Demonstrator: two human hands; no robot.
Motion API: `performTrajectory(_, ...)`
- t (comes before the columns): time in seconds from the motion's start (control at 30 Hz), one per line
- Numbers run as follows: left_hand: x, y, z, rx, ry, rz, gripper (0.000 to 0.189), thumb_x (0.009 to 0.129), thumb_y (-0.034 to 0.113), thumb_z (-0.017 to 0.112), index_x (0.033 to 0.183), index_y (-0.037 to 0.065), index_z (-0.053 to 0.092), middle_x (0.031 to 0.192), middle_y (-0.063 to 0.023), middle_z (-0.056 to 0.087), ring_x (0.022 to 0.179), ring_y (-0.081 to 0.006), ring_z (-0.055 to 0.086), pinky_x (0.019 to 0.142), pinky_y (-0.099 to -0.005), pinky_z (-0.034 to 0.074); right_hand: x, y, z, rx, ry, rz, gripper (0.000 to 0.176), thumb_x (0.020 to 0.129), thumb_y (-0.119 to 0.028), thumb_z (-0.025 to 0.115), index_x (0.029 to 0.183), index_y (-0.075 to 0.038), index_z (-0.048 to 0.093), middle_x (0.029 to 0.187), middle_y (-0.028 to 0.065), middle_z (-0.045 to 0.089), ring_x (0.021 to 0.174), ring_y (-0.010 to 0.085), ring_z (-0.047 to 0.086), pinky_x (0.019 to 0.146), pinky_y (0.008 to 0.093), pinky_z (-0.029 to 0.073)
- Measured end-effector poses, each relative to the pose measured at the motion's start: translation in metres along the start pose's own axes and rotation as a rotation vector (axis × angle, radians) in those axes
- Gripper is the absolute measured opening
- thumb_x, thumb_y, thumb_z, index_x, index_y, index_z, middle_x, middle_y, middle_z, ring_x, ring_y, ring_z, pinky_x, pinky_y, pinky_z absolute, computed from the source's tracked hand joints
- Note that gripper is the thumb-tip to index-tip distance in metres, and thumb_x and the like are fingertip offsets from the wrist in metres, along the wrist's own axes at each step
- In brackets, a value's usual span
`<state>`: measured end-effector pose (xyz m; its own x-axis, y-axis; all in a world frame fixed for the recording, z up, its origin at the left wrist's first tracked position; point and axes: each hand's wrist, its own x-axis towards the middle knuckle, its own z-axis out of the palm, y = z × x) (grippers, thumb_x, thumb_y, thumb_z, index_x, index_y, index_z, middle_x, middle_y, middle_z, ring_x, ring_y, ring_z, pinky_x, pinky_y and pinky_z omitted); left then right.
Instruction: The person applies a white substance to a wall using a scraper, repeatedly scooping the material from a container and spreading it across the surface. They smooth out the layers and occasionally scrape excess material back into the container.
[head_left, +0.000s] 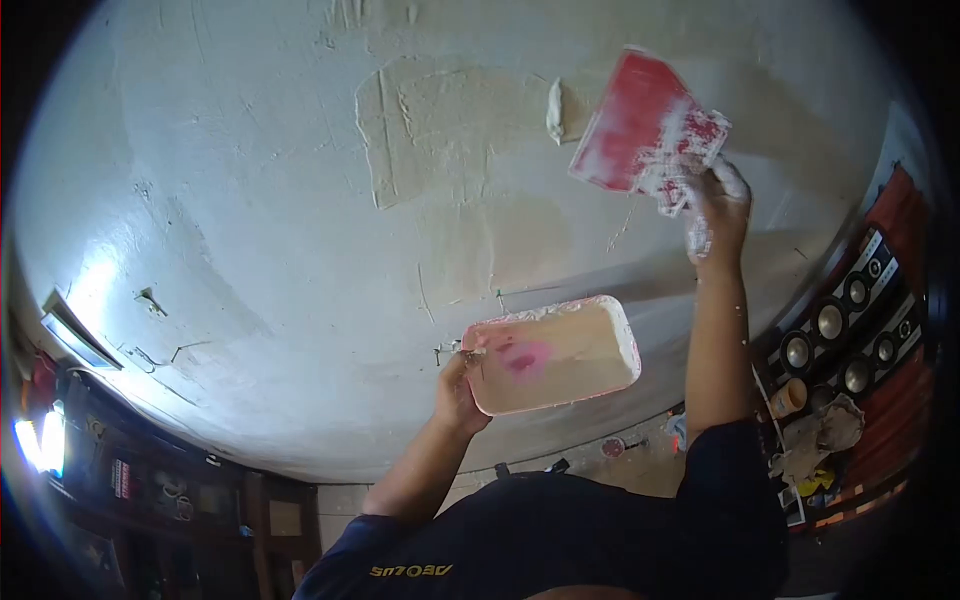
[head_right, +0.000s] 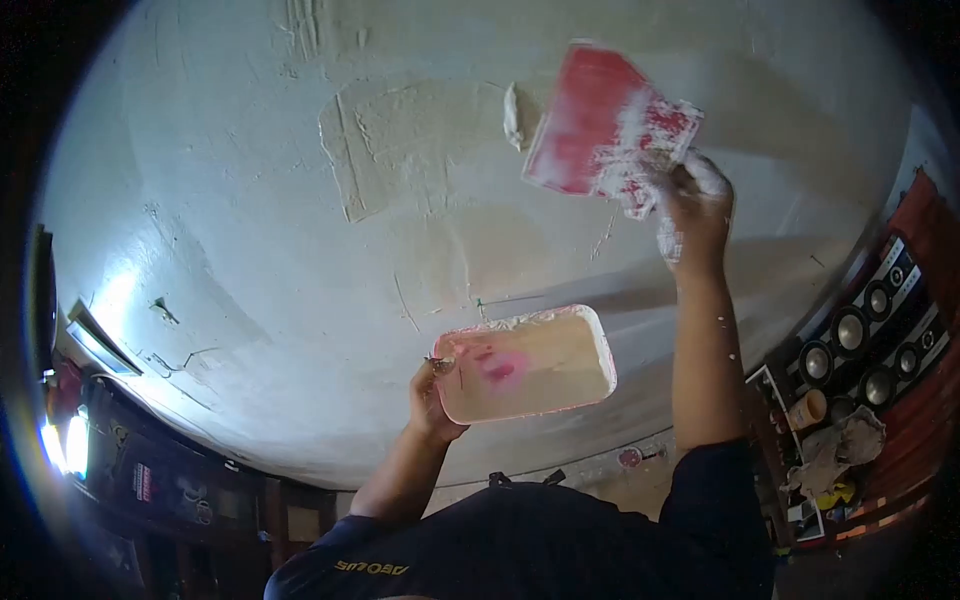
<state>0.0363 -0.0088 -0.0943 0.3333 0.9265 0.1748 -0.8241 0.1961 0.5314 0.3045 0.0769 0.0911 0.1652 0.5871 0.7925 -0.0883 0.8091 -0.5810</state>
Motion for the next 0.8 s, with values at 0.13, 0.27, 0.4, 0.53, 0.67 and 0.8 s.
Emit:
performTrajectory(0.13,-0.008,-0.003,-0.002,0.014,0.047,-0.007,0.047,0.086,0.029,0.039,0.124,0.002,0.043,0.119,-0.0135,0.05,0.111,-0.0318,0.049,0.093,-0.0443,0.04,-0.007,-0.004,0.033,-0.046,-0.132,0.047,0.016,0.08,0.001,0.062,0.095,0.005,0.059,0.088,0.0088,0.063,0.08,0.0107,0.059,0.071,0.0234,0.048)
performTrajectory(0.27,-0.013,-0.01,-0.013,-0.037,0.069,-0.016,0.047,0.085,0.029,0.039,0.123,0.002,0.044,0.119,-0.0144,0.051,0.11,-0.0312,0.05,0.093,-0.044,0.04,0.015,0.041,0.006,-0.407,-0.075,0.009,0.015,0.081,-0.007,0.063,0.091,0.004,0.06,0.083,0.0047,0.064,0.072,0.0088,0.057,0.064,0.0221,0.046)
performTrajectory(0.4,-0.019,-0.011,-0.014,-0.027,0.074,0.01,0.05,0.085,0.031,0.039,0.124,0.001,0.042,0.122,-0.0146,0.05,0.111,-0.0324,0.049,0.094,-0.0448,0.04,0.018,0.03,-0.043,-0.177,0.188,0.095,0.027,0.082,-0.01,0.062,0.103,0.006,0.059,0.09,0.0084,0.064,0.073,0.0121,0.061,0.062,0.0225,0.048)
performTrajectory(0.53,-0.02,-0.013,-0.012,-0.037,0.093,0.023,0.053,0.084,0.034,0.04,0.126,0.002,0.041,0.123,-0.0147,0.049,0.113,-0.0328,0.048,0.094,-0.0456,0.039,0.005,0.007,-0.048,0.06,0.267,0.063,0.029,0.082,-0.01,0.063,0.105,0.007,0.056,0.092,0.0096,0.063,0.077,0.0117,0.06,0.065,0.0223,0.049)
performTrajectory(0.67,-0.02,-0.014,-0.018,-0.012,0.041,0.009,0.053,0.083,0.033,0.041,0.127,0.003,0.04,0.123,-0.0146,0.048,0.113,-0.0329,0.047,0.094,-0.046,0.039,-0.006,0.008,0.033,-0.149,-0.08,0.005,0.018,0.081,-0.013,0.064,0.092,0.002,0.061,0.08,0.0078,0.063,0.069,0.013,0.06,0.061,0.025,0.048)
performTrajectory(0.8,-0.021,-0.018,-0.014,-0.004,0.154,0.01,0.051,0.081,0.029,0.041,0.125,0.003,0.041,0.121,-0.0141,0.05,0.111,-0.0319,0.048,0.094,-0.0448,0.04,0.021,0.059,0.023,-0.704,0.075,-0.208,0.022,0.074,-0.016,0.067,0.082,0.003,0.06,0.061,0.0108,0.058,0.058,0.0087,0.053,0.055,0.0268,0.044)
